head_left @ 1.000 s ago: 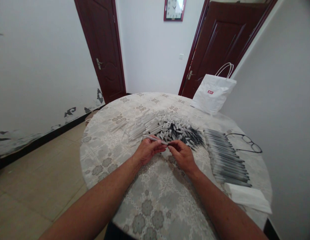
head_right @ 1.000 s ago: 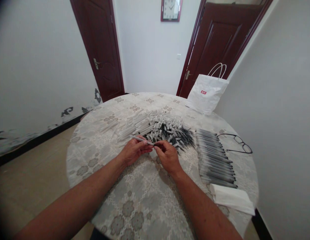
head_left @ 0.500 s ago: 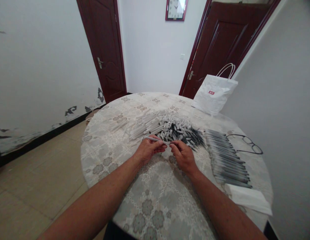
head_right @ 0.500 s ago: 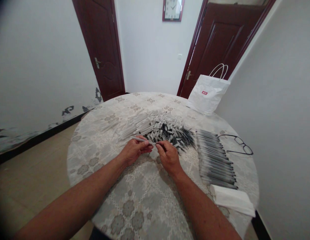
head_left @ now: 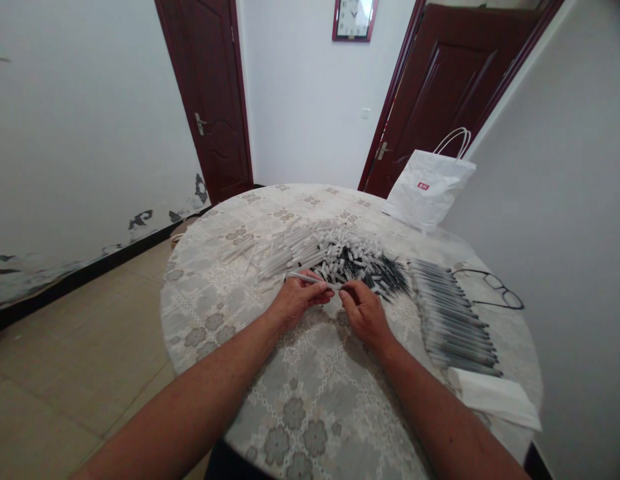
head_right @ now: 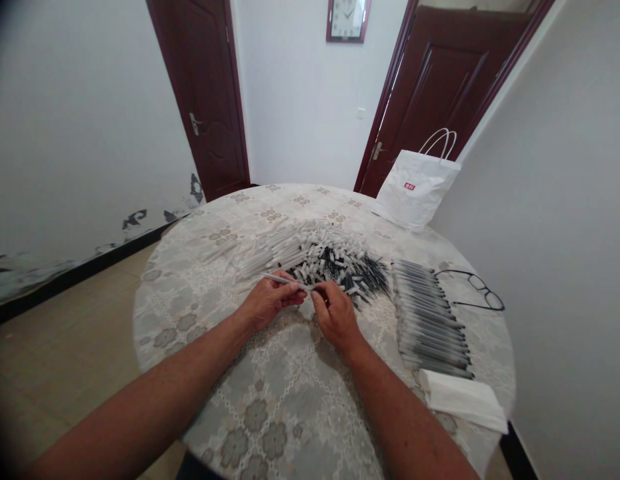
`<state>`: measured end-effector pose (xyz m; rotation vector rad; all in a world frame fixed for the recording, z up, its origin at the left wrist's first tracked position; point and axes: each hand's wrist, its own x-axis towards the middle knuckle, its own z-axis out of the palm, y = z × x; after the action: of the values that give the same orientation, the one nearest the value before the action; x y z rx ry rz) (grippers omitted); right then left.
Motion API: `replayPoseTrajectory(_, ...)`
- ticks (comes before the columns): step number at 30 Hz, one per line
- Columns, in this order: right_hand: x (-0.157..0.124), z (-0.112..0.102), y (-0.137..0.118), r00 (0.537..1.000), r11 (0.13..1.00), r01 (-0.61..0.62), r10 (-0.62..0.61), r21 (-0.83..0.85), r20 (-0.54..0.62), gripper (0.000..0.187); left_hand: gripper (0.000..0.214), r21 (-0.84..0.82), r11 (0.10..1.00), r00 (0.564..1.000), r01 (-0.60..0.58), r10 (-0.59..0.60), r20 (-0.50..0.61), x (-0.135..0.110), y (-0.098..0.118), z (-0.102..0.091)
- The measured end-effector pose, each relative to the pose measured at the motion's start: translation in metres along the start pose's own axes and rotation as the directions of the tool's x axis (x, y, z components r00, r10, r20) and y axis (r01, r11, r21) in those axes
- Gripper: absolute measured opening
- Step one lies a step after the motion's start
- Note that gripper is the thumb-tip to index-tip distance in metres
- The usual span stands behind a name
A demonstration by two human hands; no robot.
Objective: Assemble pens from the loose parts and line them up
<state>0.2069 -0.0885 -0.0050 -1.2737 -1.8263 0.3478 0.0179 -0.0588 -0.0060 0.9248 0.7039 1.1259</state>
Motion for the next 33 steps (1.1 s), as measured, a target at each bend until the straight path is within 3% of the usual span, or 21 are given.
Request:
replayPoseTrajectory(7, -0.0006, -0.0008, 0.0007, 0.996, 0.998, -0.057, 0.055, 0.022, 0.075, 0.040, 0.034, 0.001, 1.000, 1.000, 0.025, -0.025, 0.010, 0.0007, -0.0020, 0.0012)
replayPoseTrajectory(12, -0.0027, -0.0009, -0.0006, 0.999, 0.995, -0.029, 0.027, 0.093, 0.017, 0.025, 0.035, -0.001, 1.000, 1.000, 0.005, -0.005, 0.008, 0.0007, -0.0012, 0.0004)
replayPoseTrajectory(17, -0.0012, -0.0012, -0.0018, 0.999, 0.999, 0.050, -0.050, 0.000, 0.021, 0.020, 0.035, -0.002, 1.000, 1.000, 0.008, -0.008, 0.015, 0.0006, -0.0014, -0.0003)
replayPoseTrajectory(23, -0.0014, -0.0009, 0.0010, 0.996, 0.999, -0.019, 0.016, 0.042, 0.089, 0.040, 0.034, 0.002, 1.000, 0.999, 0.025, -0.025, 0.032, 0.0009, -0.0023, -0.0009)
replayPoseTrajectory(28, -0.0043, -0.0001, 0.0035, 1.000, 0.996, -0.004, 0.001, 0.091, 0.029, 0.021, 0.034, -0.006, 1.000, 1.000, 0.016, -0.016, 0.022, -0.0001, -0.0003, -0.0003)
replayPoseTrajectory(33, -0.0033, -0.0015, 0.0012, 0.997, 0.997, 0.072, -0.071, -0.026, 0.016, 0.020, 0.034, -0.007, 1.000, 0.999, 0.025, -0.025, 0.029, -0.0006, -0.0006, -0.0003)
